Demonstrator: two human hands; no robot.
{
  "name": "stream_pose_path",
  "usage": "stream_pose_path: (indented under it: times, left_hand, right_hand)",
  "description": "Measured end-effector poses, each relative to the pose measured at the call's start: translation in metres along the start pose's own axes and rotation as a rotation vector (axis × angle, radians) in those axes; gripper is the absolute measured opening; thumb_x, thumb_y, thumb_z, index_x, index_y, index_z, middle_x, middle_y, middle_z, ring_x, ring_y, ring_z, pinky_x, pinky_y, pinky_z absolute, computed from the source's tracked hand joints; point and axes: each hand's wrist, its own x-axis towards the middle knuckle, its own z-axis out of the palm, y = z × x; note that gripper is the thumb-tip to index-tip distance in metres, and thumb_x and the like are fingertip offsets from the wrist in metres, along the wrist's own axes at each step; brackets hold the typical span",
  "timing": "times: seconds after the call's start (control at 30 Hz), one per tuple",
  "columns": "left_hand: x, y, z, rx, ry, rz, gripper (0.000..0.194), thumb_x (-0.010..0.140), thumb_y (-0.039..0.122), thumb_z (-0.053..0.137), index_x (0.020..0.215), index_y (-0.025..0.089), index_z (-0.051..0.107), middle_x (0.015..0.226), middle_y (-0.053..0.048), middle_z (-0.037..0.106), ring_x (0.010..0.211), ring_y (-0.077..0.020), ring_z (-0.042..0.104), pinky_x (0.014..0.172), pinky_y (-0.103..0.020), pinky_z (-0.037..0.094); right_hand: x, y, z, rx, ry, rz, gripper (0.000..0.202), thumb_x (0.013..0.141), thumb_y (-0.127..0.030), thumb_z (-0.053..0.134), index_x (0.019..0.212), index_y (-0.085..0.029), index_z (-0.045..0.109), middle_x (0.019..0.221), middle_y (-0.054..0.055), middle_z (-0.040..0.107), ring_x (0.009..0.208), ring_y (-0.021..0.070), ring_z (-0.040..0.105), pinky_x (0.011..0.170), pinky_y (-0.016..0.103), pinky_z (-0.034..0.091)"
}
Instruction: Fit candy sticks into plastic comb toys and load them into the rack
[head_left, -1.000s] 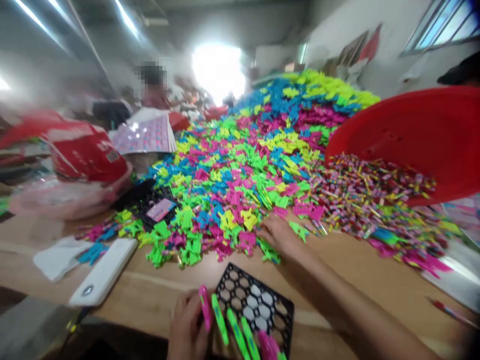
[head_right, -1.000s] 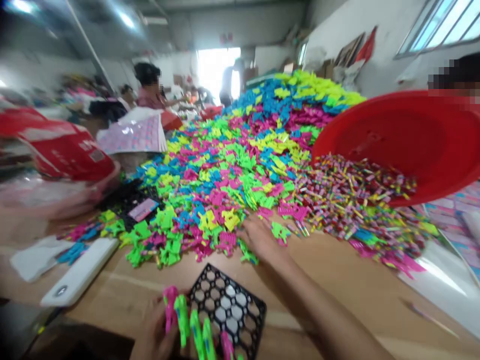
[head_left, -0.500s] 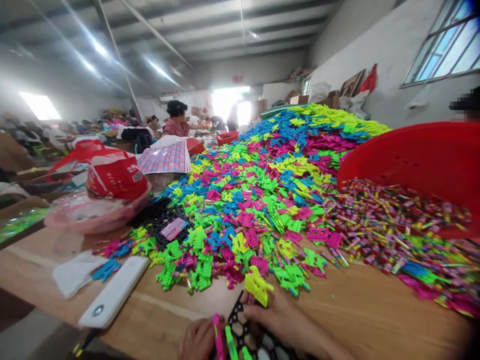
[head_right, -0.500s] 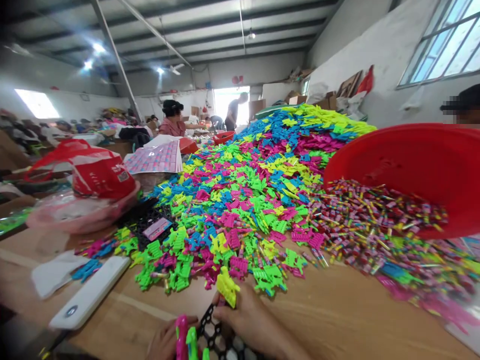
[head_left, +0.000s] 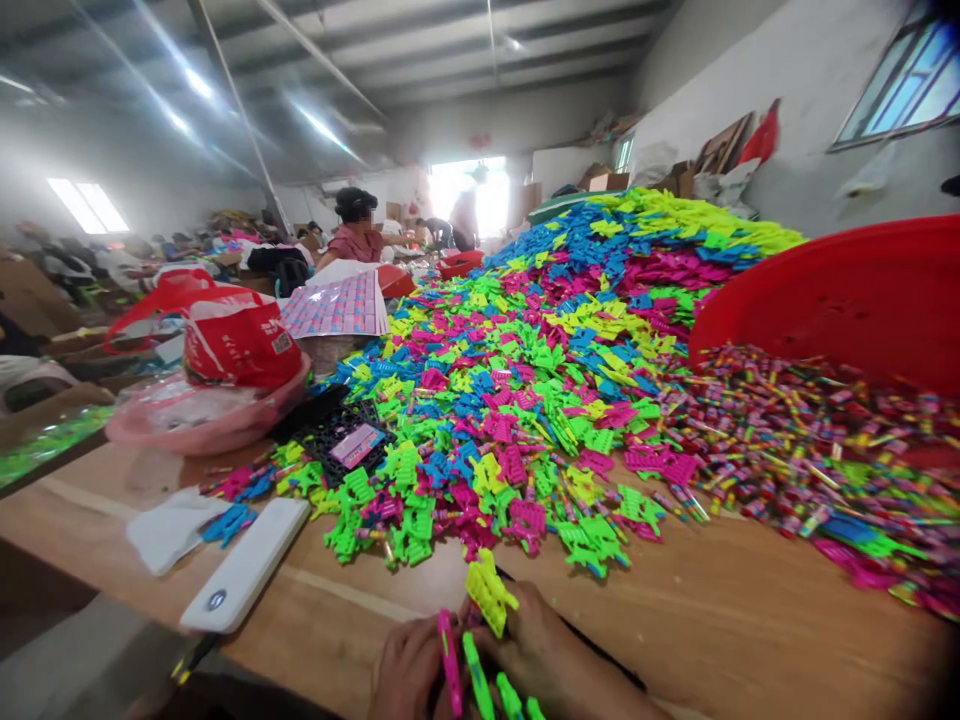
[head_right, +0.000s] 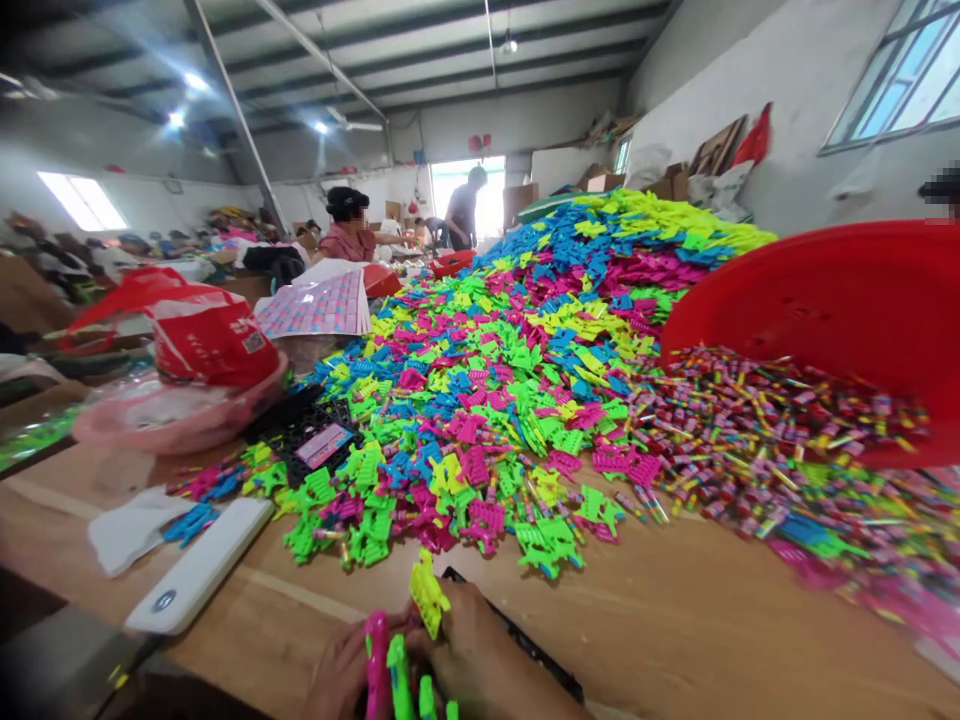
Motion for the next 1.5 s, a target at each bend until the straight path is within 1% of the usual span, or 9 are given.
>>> stream_pose_path:
  times: [0.27, 0.43, 0.57, 0.7, 0.83, 0.97, 1.23, 1.37, 1.5]
  left_hand:
    - [0.015, 0.035, -0.027, -0.115, 0.002, -0.172, 0.032, 0.097, 0.030, 0.057, 0.124, 0.024, 0.072, 0.119, -0.008, 0.076, 0.111, -0.0288, 0.065, 0.092, -0.044, 0.054]
    - [0.021, 0.043, -0.032, -0.115, 0.006, -0.248, 0.028, 0.095, 0.029, 0.055, 0.116, 0.023, 0.073, 0.110, -0.008, 0.076, 0.105, -0.0287, 0.064, 0.090, -0.043, 0.051]
    - [0.022, 0.041, -0.033, -0.082, -0.027, -0.243, 0.028, 0.093, 0.028, 0.056, 0.117, 0.024, 0.072, 0.104, -0.007, 0.076, 0.098, -0.0273, 0.064, 0.083, -0.039, 0.048]
    - [0.020, 0.041, -0.030, -0.035, -0.015, -0.248, 0.030, 0.091, 0.027, 0.058, 0.119, 0.024, 0.070, 0.102, -0.006, 0.074, 0.095, -0.0265, 0.063, 0.078, -0.037, 0.046]
    - [0.021, 0.044, -0.029, 0.009, 0.012, -0.282, 0.024, 0.092, 0.028, 0.056, 0.110, 0.024, 0.071, 0.100, -0.006, 0.074, 0.096, -0.0273, 0.062, 0.078, -0.037, 0.045]
    - [0.024, 0.049, -0.029, 0.012, 0.019, -0.294, 0.020, 0.091, 0.028, 0.057, 0.104, 0.023, 0.071, 0.092, -0.006, 0.073, 0.092, -0.0275, 0.061, 0.075, -0.036, 0.043]
    - [0.030, 0.053, -0.041, -0.355, -0.011, -0.512, 0.024, 0.091, 0.035, 0.062, 0.107, 0.020, 0.072, 0.105, -0.008, 0.075, 0.099, -0.0260, 0.065, 0.088, -0.040, 0.051]
    - [0.040, 0.064, -0.062, -0.611, 0.214, -0.724, 0.036, 0.094, 0.041, 0.066, 0.122, 0.018, 0.066, 0.119, -0.009, 0.074, 0.106, -0.0216, 0.070, 0.092, -0.034, 0.056]
    - [0.066, 0.084, -0.084, -0.563, 0.336, -0.460, 0.030, 0.098, 0.031, 0.062, 0.126, 0.023, 0.066, 0.128, -0.007, 0.070, 0.122, -0.0212, 0.065, 0.110, -0.037, 0.049]
  right_hand:
    - [-0.008, -0.007, -0.012, -0.307, 0.019, -0.155, 0.008, 0.086, -0.012, 0.062, 0.089, -0.019, 0.061, 0.085, 0.004, 0.067, 0.076, 0.0174, 0.062, 0.069, 0.026, 0.047]
    - [-0.003, -0.023, -0.017, -0.634, -0.217, -0.321, 0.014, 0.090, -0.007, 0.056, 0.099, -0.017, 0.058, 0.094, 0.007, 0.067, 0.082, 0.0188, 0.059, 0.074, 0.028, 0.046]
    - [0.005, -0.037, -0.029, -0.605, -0.351, -0.321, 0.012, 0.092, -0.006, 0.058, 0.094, -0.015, 0.064, 0.091, 0.006, 0.068, 0.081, 0.0169, 0.060, 0.074, 0.026, 0.046]
    - [0.006, -0.036, -0.077, -0.543, -0.190, -0.361, 0.019, 0.096, -0.010, 0.059, 0.110, -0.015, 0.069, 0.105, 0.008, 0.069, 0.099, 0.0188, 0.062, 0.087, 0.029, 0.046]
    - [0.001, -0.024, -0.148, -0.898, 0.046, -0.255, 0.019, 0.096, -0.012, 0.057, 0.096, -0.017, 0.076, 0.102, 0.010, 0.065, 0.098, 0.0234, 0.055, 0.086, 0.035, 0.041]
    - [-0.005, -0.009, -0.186, -1.147, 0.038, -0.168, 0.026, 0.098, -0.014, 0.055, 0.111, -0.019, 0.076, 0.117, 0.014, 0.062, 0.107, 0.0277, 0.051, 0.089, 0.039, 0.039]
    - [-0.008, -0.003, -0.190, -1.107, -0.042, -0.316, 0.032, 0.098, -0.012, 0.047, 0.115, -0.021, 0.074, 0.136, 0.014, 0.057, 0.118, 0.0301, 0.052, 0.098, 0.044, 0.039]
    - [-0.014, -0.011, -0.187, -0.978, -0.004, -0.328, 0.023, 0.096, -0.014, 0.051, 0.105, -0.018, 0.072, 0.123, 0.013, 0.062, 0.111, 0.0277, 0.056, 0.093, 0.041, 0.042]
    - [-0.023, -0.023, -0.163, -0.725, -0.016, -0.314, 0.015, 0.099, -0.018, 0.050, 0.102, -0.018, 0.065, 0.104, 0.009, 0.066, 0.099, 0.0228, 0.059, 0.087, 0.036, 0.045]
